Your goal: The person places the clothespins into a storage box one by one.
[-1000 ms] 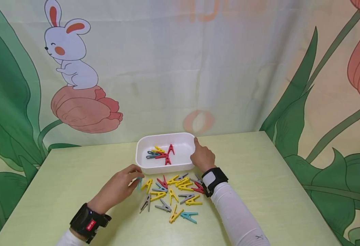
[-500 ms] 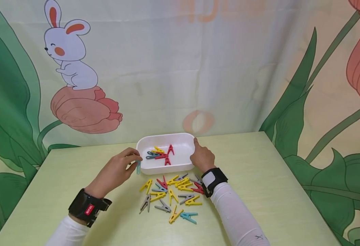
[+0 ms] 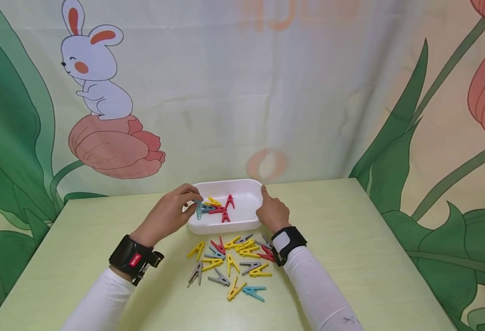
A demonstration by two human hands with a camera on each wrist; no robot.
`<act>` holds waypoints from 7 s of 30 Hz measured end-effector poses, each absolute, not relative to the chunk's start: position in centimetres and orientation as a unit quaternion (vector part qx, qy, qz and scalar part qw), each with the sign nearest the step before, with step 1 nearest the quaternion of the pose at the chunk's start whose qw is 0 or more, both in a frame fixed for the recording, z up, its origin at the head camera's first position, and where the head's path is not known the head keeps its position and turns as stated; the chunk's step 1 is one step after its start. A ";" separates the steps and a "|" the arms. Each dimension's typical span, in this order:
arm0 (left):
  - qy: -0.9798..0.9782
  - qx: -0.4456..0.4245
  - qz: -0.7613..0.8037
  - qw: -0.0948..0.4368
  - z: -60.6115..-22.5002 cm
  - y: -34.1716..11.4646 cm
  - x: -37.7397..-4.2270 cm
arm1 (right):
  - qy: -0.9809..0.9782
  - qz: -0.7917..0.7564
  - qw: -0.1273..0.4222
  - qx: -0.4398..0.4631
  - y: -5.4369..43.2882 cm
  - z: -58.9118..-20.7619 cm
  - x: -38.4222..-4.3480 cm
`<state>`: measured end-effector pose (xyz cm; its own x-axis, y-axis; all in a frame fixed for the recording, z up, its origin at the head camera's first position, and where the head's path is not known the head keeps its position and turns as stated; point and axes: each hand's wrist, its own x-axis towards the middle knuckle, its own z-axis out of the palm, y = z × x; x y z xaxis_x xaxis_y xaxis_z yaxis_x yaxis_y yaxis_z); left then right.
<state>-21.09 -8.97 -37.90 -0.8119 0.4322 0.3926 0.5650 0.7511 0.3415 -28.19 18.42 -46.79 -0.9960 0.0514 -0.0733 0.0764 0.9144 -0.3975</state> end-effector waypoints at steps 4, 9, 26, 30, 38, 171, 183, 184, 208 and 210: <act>-0.924 -0.263 -0.239 0.138 -37.8 -8.5 -22.0 | 0.978 -0.203 0.033 0.036 18.4 -47.0 -28.3; -0.921 -0.256 -0.257 0.139 -37.3 -7.7 -23.0 | 0.979 -0.200 0.025 0.036 18.4 -46.9 -28.3; -0.928 -0.213 -0.284 0.113 -39.1 -4.7 -26.5 | 0.979 -0.200 0.019 0.032 18.5 -47.2 -28.3; -0.926 -0.211 -0.292 0.110 -39.7 -4.2 -27.1 | 0.979 -0.203 0.017 0.030 18.5 -47.4 -28.3; -0.919 -0.234 -0.299 0.110 -40.5 -3.1 -27.4 | 0.979 -0.203 0.017 0.029 18.6 -47.4 -28.3; -0.937 -0.327 -0.118 -0.045 -46.3 -9.7 -11.7 | 0.975 -0.209 0.042 0.059 18.2 -47.0 -28.3; -0.937 -0.329 -0.117 0.015 -44.3 -9.9 -12.8 | 0.975 -0.209 0.038 0.057 18.2 -47.1 -28.4; -0.937 -0.329 -0.117 0.022 -44.1 -9.8 -12.9 | 0.976 -0.209 0.038 0.057 18.2 -47.1 -28.4; -0.915 -0.339 -0.144 0.166 -37.8 -8.5 -16.5 | 0.975 -0.215 0.034 0.053 18.3 -46.9 -28.3; -0.914 -0.338 -0.151 0.168 -37.4 -8.3 -16.8 | 0.975 -0.215 0.035 0.052 18.3 -46.9 -28.3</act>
